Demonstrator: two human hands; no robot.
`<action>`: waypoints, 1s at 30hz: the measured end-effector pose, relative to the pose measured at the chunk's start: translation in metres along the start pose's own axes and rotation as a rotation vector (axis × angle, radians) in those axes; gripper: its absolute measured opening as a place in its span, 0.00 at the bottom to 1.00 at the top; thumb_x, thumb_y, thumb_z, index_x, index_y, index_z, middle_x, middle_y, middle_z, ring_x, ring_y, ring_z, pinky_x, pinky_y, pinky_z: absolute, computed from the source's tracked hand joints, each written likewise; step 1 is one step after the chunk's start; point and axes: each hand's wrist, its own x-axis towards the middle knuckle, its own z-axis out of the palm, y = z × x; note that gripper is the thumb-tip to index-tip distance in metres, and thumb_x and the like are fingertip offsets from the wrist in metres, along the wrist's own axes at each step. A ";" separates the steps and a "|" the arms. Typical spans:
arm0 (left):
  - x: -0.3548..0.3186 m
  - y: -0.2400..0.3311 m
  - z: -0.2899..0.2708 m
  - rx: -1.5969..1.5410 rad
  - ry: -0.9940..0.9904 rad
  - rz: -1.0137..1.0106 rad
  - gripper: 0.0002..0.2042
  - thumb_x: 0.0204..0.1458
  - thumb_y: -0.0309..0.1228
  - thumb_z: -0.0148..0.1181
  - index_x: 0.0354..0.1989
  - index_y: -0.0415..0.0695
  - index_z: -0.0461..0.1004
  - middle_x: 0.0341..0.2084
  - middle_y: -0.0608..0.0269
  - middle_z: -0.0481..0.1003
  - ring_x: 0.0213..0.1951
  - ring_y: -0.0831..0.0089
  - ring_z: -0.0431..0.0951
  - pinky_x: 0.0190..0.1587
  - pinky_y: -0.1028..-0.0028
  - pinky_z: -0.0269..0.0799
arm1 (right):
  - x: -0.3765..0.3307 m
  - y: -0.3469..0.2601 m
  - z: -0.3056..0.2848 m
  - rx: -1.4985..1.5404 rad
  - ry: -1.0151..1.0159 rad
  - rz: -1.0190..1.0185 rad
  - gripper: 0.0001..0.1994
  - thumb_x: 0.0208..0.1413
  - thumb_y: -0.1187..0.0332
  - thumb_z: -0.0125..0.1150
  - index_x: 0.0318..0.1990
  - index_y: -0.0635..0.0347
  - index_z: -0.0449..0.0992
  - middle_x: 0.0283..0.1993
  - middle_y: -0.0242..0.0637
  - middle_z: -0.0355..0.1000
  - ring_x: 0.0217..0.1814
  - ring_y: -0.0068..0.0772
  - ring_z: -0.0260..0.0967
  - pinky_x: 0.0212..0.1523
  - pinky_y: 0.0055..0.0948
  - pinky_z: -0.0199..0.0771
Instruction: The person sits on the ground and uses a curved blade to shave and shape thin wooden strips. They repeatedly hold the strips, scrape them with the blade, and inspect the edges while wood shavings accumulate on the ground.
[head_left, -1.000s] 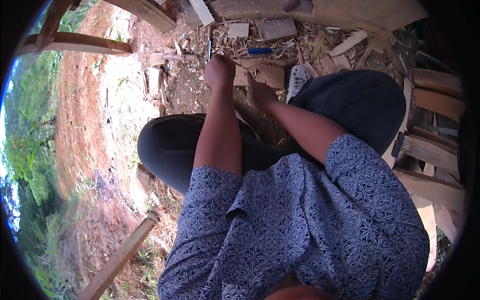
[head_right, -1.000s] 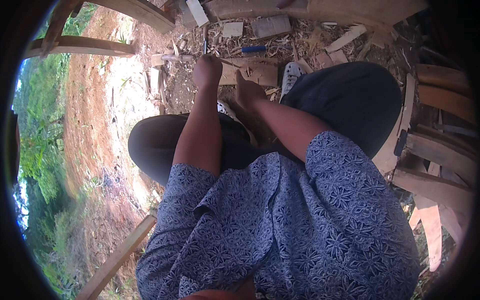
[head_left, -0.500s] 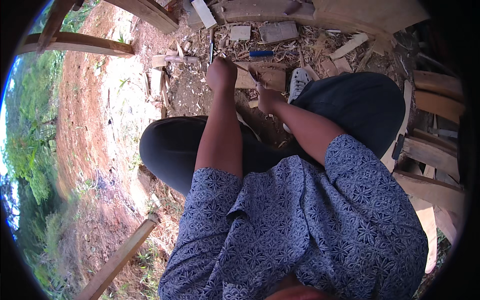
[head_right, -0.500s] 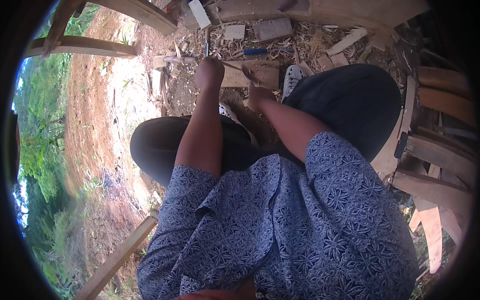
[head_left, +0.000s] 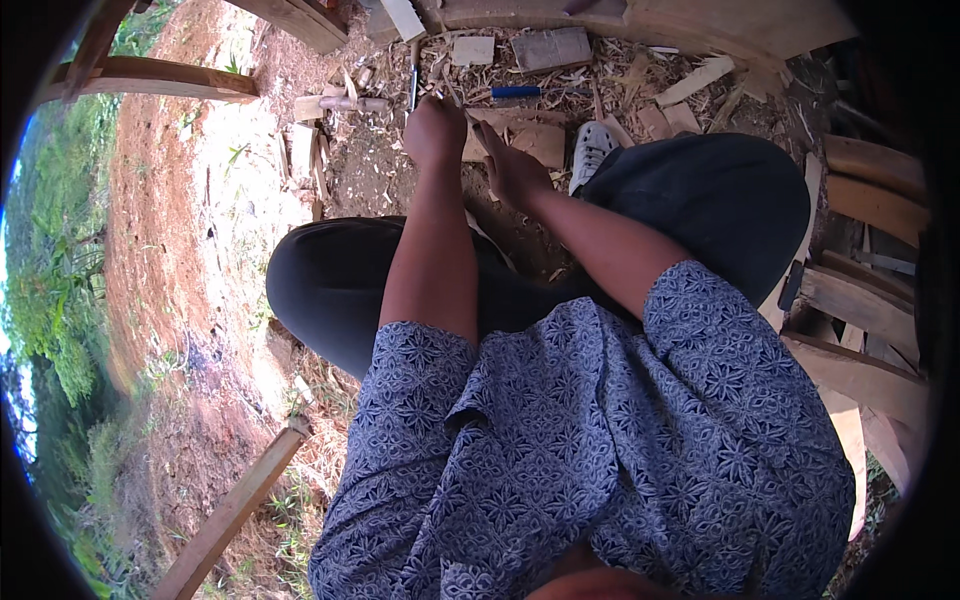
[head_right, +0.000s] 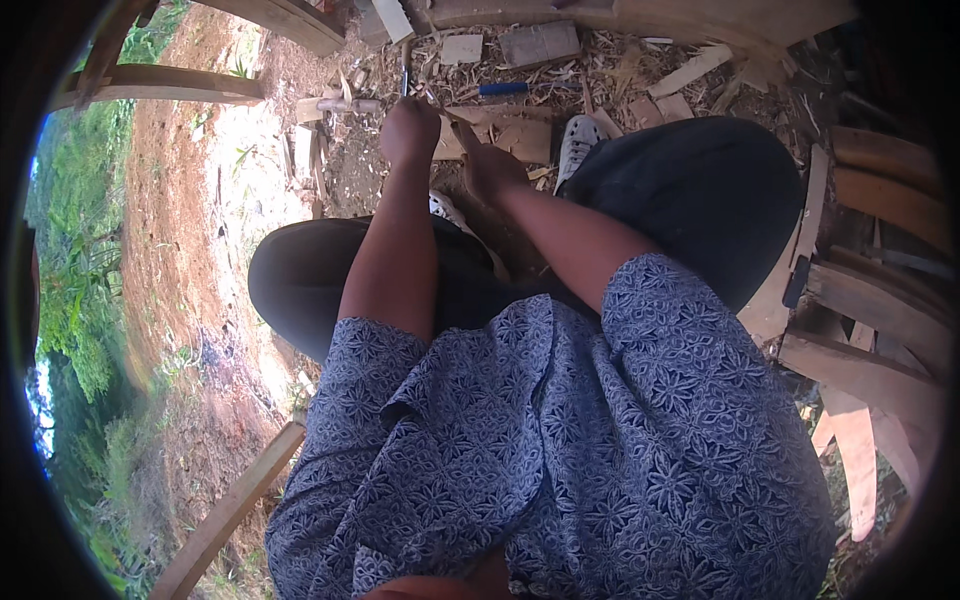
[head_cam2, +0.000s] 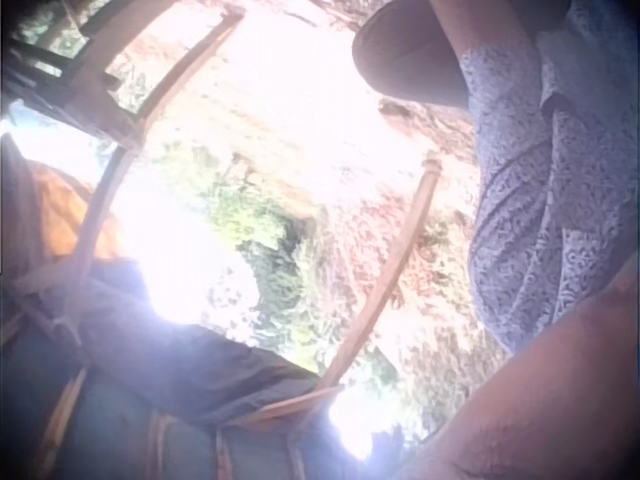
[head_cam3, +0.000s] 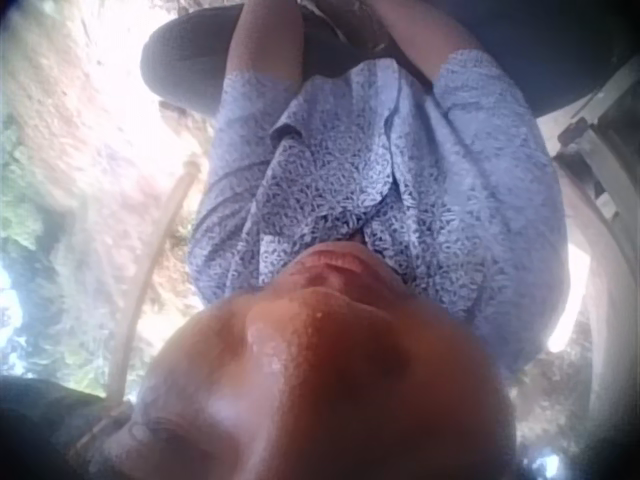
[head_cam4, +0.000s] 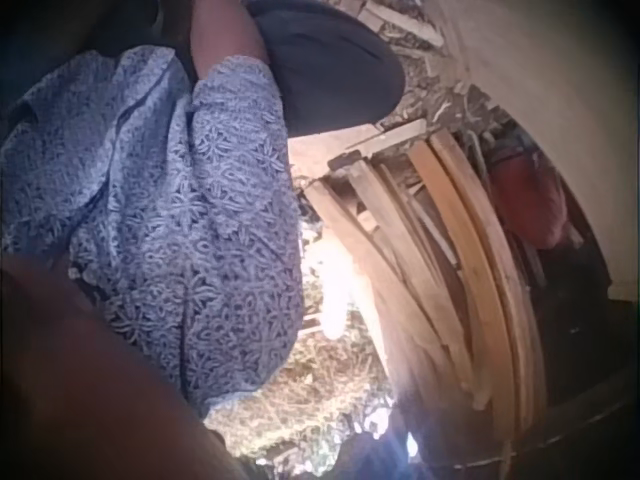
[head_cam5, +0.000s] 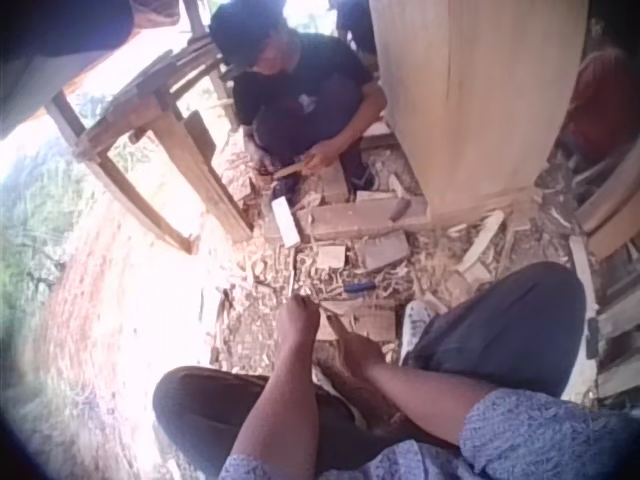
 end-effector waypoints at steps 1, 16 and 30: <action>0.000 -0.001 0.000 0.016 0.007 -0.003 0.18 0.58 0.44 0.50 0.38 0.43 0.81 0.36 0.44 0.81 0.42 0.44 0.82 0.46 0.51 0.77 | -0.002 0.007 0.002 -0.012 -0.039 0.060 0.30 0.64 0.65 0.48 0.73 0.55 0.52 0.39 0.58 0.76 0.41 0.60 0.76 0.42 0.56 0.73; 0.004 -0.001 0.004 -0.012 0.016 0.002 0.19 0.58 0.44 0.50 0.39 0.41 0.81 0.37 0.41 0.81 0.43 0.42 0.81 0.47 0.50 0.76 | 0.005 -0.001 -0.001 -0.028 -0.076 0.067 0.34 0.59 0.70 0.46 0.74 0.57 0.47 0.47 0.57 0.76 0.48 0.57 0.76 0.50 0.52 0.75; 0.004 0.008 -0.002 -0.022 0.000 0.025 0.21 0.59 0.47 0.49 0.39 0.41 0.81 0.37 0.41 0.81 0.44 0.42 0.81 0.49 0.49 0.75 | 0.000 0.059 0.028 -0.114 -0.033 0.083 0.31 0.64 0.66 0.47 0.74 0.57 0.50 0.37 0.58 0.76 0.39 0.60 0.75 0.40 0.54 0.73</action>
